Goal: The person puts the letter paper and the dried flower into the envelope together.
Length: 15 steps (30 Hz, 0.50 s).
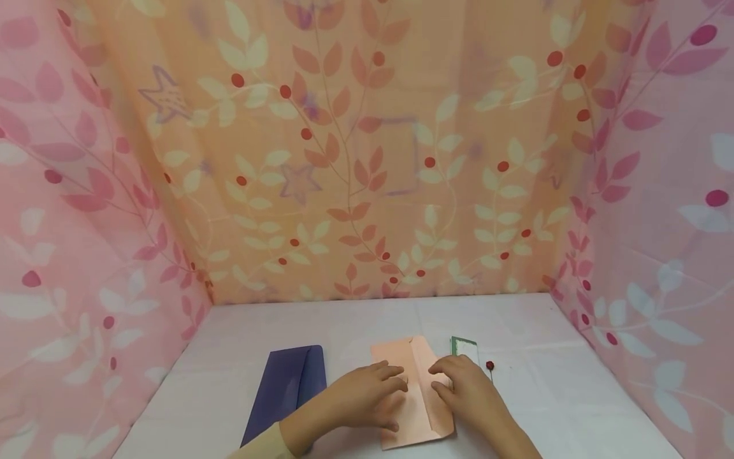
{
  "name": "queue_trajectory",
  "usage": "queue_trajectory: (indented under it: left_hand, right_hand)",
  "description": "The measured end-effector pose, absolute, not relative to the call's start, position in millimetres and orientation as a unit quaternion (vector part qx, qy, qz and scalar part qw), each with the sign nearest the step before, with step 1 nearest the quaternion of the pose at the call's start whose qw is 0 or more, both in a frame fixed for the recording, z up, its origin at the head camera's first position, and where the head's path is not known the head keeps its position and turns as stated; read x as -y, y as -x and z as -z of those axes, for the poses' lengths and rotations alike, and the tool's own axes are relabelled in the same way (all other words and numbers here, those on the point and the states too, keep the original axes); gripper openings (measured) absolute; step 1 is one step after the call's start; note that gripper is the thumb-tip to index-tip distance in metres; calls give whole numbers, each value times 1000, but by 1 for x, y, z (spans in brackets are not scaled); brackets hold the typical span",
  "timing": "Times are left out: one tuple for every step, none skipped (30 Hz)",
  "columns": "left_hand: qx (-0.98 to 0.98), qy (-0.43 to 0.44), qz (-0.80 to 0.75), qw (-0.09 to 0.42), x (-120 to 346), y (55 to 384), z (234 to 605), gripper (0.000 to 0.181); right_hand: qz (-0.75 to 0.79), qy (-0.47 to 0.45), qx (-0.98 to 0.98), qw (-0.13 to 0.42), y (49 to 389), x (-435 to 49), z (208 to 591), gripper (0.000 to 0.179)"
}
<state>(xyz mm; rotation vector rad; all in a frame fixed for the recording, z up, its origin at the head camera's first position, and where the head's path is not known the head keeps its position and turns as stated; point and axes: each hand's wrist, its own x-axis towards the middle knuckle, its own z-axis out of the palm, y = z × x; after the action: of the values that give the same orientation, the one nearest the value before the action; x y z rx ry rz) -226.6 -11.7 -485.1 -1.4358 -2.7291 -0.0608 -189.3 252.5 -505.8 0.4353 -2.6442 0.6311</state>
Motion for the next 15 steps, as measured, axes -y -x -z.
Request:
queue_trajectory:
  left_hand:
    - [885,465,19,25,9,227,486,60]
    - [885,464,17,20,6,228,487,60]
    - [886,463,16,15,4,229,489,61]
    - [887,462,16,10,2,231,489,62]
    - [887,462,16,6,0,232,490,63]
    - [887,461,17,1,-2,234,490,64]
    - [887,461,18,-3,-4,235,490,66]
    - [887,461,18,-6,-6,237,491,66]
    - [887,462,18,-7,-8,238,492,67]
    - [886,464,16,-9,-9,240,492,68]
    - [885,466,15,-10,-11,241,493,68]
    - [884,468,14,-12,-13,243,493,69]
    - [882,470,13,-16,-14,244,494,70]
    - [881,473,13,-20,-16,245,494,70]
    - [880,475,12,-25,-17,245,494,71]
  right_hand:
    - [-230,-151,942,189,189,-255,507,26]
    - [-234,-150,942,187,189,-257,508,26]
    - [-240,-150,941,184,189,-259,509,25]
    - [-244,-150,940,182,189,-261,510,25]
    - [-247,-152,940,181,190,-262,510,24]
    - [-249,-154,939,180,190,-263,511,24]
    - [-249,-156,938,181,190,-264,512,24]
    - [-251,-160,938,181,191,-265,513,24]
    - [-254,-162,937,179,191,-266,514,24]
    - [-255,-163,937,176,192,-267,515,24]
    - [-255,-165,937,173,192,-268,516,24]
    - [-256,-166,937,170,193,-269,518,25]
    - [-257,-168,937,166,193,-271,519,25]
    - [-256,-172,937,163,194,-272,521,26]
    - [-254,-176,937,162,194,-273,522,26]
